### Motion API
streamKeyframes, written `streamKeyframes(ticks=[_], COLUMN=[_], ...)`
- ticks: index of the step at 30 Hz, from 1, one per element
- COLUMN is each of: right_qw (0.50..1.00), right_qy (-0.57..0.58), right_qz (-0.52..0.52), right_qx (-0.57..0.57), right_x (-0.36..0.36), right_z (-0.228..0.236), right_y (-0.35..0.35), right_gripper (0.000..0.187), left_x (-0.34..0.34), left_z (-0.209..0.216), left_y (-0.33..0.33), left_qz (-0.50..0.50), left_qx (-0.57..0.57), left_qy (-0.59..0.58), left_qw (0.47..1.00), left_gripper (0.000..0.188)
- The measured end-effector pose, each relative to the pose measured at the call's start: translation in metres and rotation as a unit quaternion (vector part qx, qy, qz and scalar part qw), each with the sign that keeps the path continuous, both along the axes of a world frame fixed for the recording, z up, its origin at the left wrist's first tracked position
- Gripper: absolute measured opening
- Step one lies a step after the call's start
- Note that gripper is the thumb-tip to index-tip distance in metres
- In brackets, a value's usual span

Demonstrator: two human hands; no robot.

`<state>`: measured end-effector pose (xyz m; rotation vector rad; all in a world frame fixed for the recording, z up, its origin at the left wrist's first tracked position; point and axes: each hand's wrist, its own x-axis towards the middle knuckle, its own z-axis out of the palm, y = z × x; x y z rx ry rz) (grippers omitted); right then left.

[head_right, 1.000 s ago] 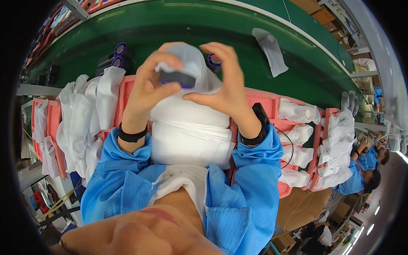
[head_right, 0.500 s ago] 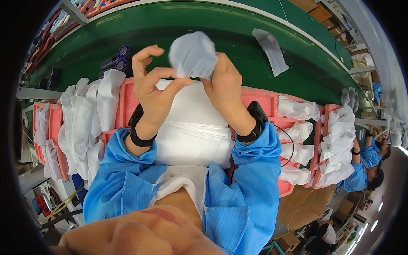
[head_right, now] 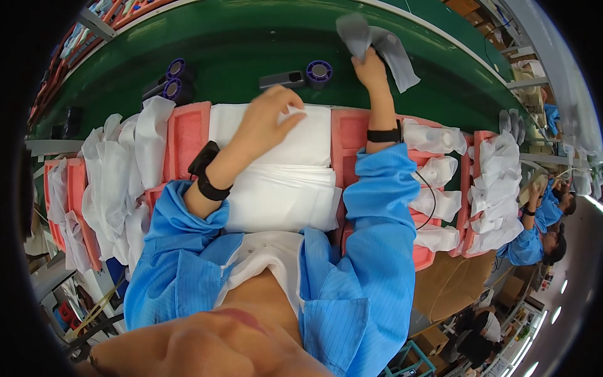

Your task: The person wraps hair dryers in protective sheets by hand, places them into a pink tray, and then lifts the filled tray to a shelf above the workstation. After clearing the workspace, the person retrieves a new tray and continues wrapping more hair dryers.

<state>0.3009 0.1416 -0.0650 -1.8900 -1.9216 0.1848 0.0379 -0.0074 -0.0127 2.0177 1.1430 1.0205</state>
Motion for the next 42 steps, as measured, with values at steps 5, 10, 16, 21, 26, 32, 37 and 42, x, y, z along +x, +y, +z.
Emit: streamKeyframes(ticks=[5,10,16,21,26,32,37,42], right_qw=[0.996,0.965,0.889,0.89,0.851,0.85,0.847,0.876], right_qy=[-0.084,0.099,0.369,0.427,0.452,0.393,0.348,0.286], right_qz=[-0.022,0.241,0.157,0.16,0.251,0.348,0.397,0.367], right_qx=[0.021,0.0,-0.223,0.004,0.089,0.041,0.06,0.129], right_x=[-0.005,-0.035,-0.052,-0.031,0.01,-0.028,-0.095,-0.114], right_z=[-0.007,0.018,0.024,0.096,0.144,0.156,0.141,0.142], right_y=[-0.014,-0.033,-0.037,-0.062,-0.115,-0.128,-0.124,-0.131], right_gripper=[0.051,0.062,0.062,0.066,0.064,0.053,0.051,0.051], left_x=[0.015,0.021,0.029,0.003,-0.015,-0.034,-0.041,-0.04], left_z=[-0.025,-0.032,-0.039,-0.032,0.003,0.029,0.05,0.044], left_y=[-0.018,-0.013,-0.007,0.001,0.01,0.007,-0.009,-0.001], left_qz=[-0.031,-0.028,-0.004,-0.011,-0.03,-0.035,0.013,0.074], left_qx=[0.011,0.079,0.105,-0.051,-0.112,-0.155,-0.176,-0.123], left_qy=[0.083,0.163,0.162,-0.043,-0.163,-0.267,-0.351,-0.497], left_qw=[0.996,0.983,0.981,0.998,0.98,0.95,0.92,0.856], left_gripper=[0.03,0.024,0.014,0.011,0.006,0.006,0.007,0.009])
